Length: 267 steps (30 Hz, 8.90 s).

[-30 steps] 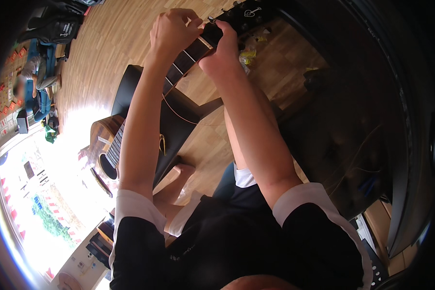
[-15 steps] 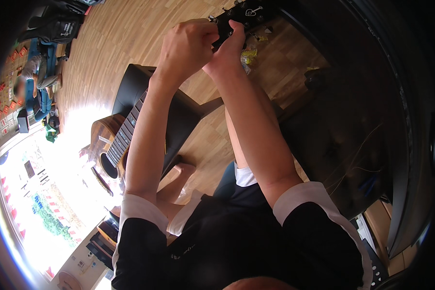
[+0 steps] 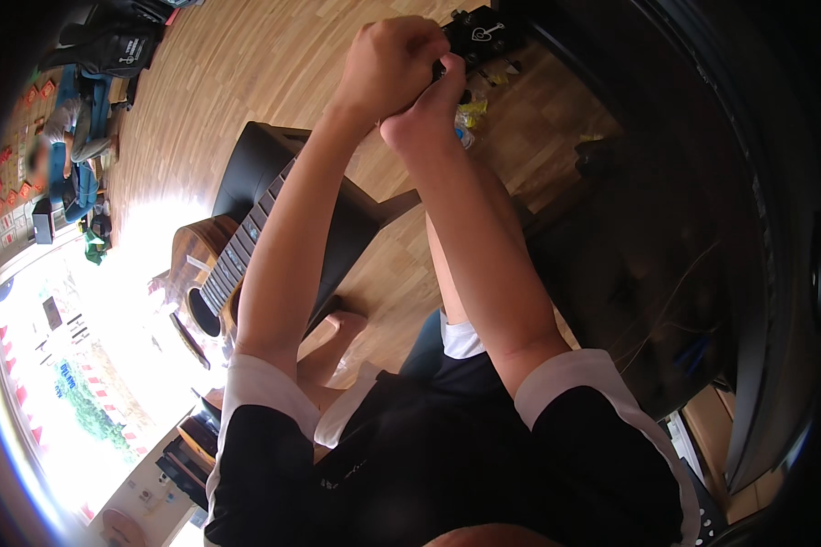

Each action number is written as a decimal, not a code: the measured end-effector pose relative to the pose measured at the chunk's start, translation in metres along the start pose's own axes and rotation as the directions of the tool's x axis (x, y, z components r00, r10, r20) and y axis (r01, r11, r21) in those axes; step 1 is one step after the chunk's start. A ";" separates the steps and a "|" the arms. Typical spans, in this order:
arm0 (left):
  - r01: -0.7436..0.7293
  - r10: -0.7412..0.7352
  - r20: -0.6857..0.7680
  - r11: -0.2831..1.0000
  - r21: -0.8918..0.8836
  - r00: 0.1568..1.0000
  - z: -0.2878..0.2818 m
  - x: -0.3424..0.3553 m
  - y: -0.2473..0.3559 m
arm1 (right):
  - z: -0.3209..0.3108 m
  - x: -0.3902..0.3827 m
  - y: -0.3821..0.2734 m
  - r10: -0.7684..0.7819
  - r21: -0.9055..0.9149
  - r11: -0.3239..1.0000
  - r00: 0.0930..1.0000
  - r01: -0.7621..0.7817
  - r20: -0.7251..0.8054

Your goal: The person replaces a guitar string by threading it through the bridge, pulling it taut, and winding it onto the tuning peg. They use pliers to cut the excess string and adjust the tension at the headstock.

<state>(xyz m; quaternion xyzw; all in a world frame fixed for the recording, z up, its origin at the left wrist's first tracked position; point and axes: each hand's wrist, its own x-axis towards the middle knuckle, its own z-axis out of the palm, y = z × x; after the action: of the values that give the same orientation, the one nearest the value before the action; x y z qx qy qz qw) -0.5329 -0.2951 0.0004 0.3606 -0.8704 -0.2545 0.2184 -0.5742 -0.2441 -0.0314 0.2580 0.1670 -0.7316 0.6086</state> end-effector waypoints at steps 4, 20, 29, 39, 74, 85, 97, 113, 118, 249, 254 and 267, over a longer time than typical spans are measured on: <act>0.235 -0.232 0.043 0.970 -0.068 0.972 0.008 0.041 -0.034 | 0.011 -0.010 -0.006 0.022 -0.052 0.998 0.996 -0.026 -0.083; 0.251 -0.261 0.014 0.940 0.232 0.965 -0.053 -0.004 -0.063 | -0.005 0.009 -0.008 0.098 -0.046 0.994 0.995 -0.099 -0.008; 0.299 -0.322 -0.127 0.939 -0.172 0.938 -0.076 -0.092 0.005 | -0.001 0.006 -0.009 0.081 -0.056 0.995 0.996 -0.084 -0.048; 0.397 -0.590 0.007 0.533 -0.748 0.807 -0.054 -0.193 0.025 | -0.009 0.009 -0.015 0.109 -0.169 0.981 0.991 -0.096 0.073; 0.125 -0.567 -0.186 0.464 -0.877 0.802 -0.062 -0.438 0.147 | -0.161 -0.216 0.056 0.526 -0.888 0.399 0.737 0.227 0.425; -0.367 0.002 -0.383 -0.282 -0.886 0.924 -0.222 -0.426 0.172 | -0.167 -0.416 -0.003 0.840 -0.878 0.017 0.469 0.478 0.271; 0.558 0.096 0.715 0.557 -0.615 0.692 0.041 -0.426 0.224 | -0.183 -0.401 -0.147 0.089 -0.597 0.747 0.846 0.293 0.526; 0.206 -0.038 0.438 0.916 -0.344 0.898 0.024 -0.425 0.280 | -0.214 -0.346 -0.434 -0.669 -0.329 0.643 0.717 0.691 0.196; 0.050 0.143 0.344 0.867 -0.495 0.928 0.054 -0.393 0.317 | -0.218 -0.331 -0.484 -0.874 -0.607 0.347 0.482 0.715 0.068; 0.138 -0.053 0.376 0.969 -0.203 0.925 0.208 -0.342 0.263 | -0.127 -0.746 -0.277 -0.692 -0.631 -0.491 0.171 0.600 0.701; 0.173 -0.061 0.358 0.941 -0.290 0.932 0.204 -0.342 0.251 | -0.113 -0.780 -0.292 -0.558 -0.393 -0.401 0.120 0.827 0.821; 0.140 -0.097 0.101 0.671 -0.728 0.990 0.124 -0.357 0.262 | 0.026 -0.615 -0.221 0.301 -0.296 0.369 0.188 0.881 0.935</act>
<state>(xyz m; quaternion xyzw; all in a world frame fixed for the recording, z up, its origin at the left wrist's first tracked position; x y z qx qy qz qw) -0.5079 0.1637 -0.0083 0.2917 -0.6758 -0.6048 0.3040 -0.7172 0.2811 0.3312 -0.6266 0.1731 -0.6454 0.4012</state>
